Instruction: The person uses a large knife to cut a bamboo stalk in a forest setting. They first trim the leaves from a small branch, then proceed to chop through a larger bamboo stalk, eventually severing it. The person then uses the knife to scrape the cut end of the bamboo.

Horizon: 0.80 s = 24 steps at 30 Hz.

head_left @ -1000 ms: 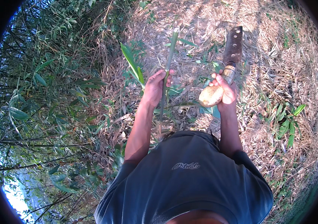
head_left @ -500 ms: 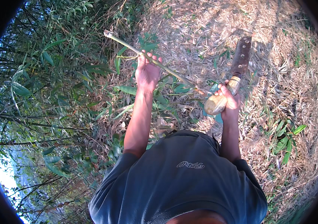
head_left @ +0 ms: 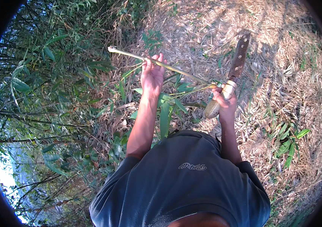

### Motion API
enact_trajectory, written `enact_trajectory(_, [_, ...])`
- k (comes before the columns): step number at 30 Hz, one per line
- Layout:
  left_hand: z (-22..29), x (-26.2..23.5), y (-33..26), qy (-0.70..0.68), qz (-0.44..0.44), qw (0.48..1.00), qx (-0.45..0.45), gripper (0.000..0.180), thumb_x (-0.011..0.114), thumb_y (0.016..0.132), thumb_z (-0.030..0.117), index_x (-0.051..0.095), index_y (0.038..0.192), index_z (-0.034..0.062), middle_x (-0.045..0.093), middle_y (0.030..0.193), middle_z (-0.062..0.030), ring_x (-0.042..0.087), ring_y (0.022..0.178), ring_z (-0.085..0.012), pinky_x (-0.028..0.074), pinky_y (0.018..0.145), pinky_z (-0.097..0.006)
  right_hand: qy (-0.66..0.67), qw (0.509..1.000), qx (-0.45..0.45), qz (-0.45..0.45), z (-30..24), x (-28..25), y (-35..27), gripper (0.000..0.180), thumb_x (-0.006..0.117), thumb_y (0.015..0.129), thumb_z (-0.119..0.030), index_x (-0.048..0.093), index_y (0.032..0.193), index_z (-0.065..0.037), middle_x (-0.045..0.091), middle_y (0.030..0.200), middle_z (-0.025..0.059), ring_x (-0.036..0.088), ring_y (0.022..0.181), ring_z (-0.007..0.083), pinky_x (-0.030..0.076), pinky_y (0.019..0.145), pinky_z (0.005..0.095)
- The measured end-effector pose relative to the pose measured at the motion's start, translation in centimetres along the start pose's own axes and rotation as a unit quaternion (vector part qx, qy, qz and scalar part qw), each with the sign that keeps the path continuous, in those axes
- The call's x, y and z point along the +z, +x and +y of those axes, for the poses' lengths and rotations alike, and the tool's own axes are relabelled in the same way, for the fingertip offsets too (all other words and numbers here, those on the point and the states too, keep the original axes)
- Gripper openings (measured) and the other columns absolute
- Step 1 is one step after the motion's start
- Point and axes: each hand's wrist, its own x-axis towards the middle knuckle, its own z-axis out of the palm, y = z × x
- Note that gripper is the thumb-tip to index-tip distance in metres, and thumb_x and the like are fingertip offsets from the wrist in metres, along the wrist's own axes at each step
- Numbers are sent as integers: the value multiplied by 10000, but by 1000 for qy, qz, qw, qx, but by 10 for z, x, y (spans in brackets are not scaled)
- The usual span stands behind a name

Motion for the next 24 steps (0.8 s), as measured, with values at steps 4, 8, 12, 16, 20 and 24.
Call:
enact_trajectory(4, [1, 2, -9, 5, 8, 1000, -12, 139, 576, 973, 103, 555, 1102, 55, 594, 1228, -174, 472, 1320, -377, 363, 1144, -581, -9, 1000, -17, 8, 2, 3, -2, 398, 690, 851, 36, 491, 1193, -5, 674, 946, 85, 612, 818, 115, 483, 722, 253])
enact_trajectory(8, [0, 5, -16, 32, 14, 999, -7, 159, 539, 997, 111, 503, 1142, 57, 572, 1248, -185, 472, 1316, -388, 384, 1133, -576, -20, 999, -47, -11, 5, 4, -5, 388, 687, 851, 41, 489, 1180, -10, 681, 950, 83, 605, 834, 96, 484, 728, 240])
enact_trajectory(12, [0, 7, -20, 57, -24, 998, -2, 182, 481, 1018, 92, 438, 1193, 75, 582, 1219, -195, 487, 1298, -394, 392, 1125, -561, -50, 997, -46, -19, 10, 2, -8, 385, 682, 850, 34, 485, 1178, -11, 686, 968, 82, 595, 840, 83, 483, 731, 237])
enact_trajectory(16, [4, 8, -21, 57, -15, 998, 8, 167, 480, 1023, 108, 455, 1181, 61, 580, 1230, -203, 489, 1299, -398, 395, 1121, -562, -64, 996, -66, -20, 16, 1, -10, 403, 680, 832, 34, 482, 1180, -18, 699, 1011, 83, 591, 842, 73, 479, 725, 224])
enact_trajectory(20, [9, 7, -25, 46, -7, 999, 15, 155, 448, 1039, 134, 485, 1155, 37, 584, 1225, -198, 488, 1302, -402, 395, 1122, -558, -98, 993, -73, -2, 19, 0, -11, 411, 673, 831, 23, 487, 1194, -19, 696, 1125, 102, 590, 865, 53, 494, 732, 226])
enact_trajectory(24, [6, 6, -40, 51, -17, 998, 17, 178, 432, 1047, 168, 515, 1126, 32, 602, 1200, -187, 493, 1299, -401, 413, 1106, -541, -122, 989, -81, 7, 18, -4, -16, 378, 680, 822, -2, 522, 1165, -15, 694, 1149, 109, 602, 810, 58, 512, 714, 242])
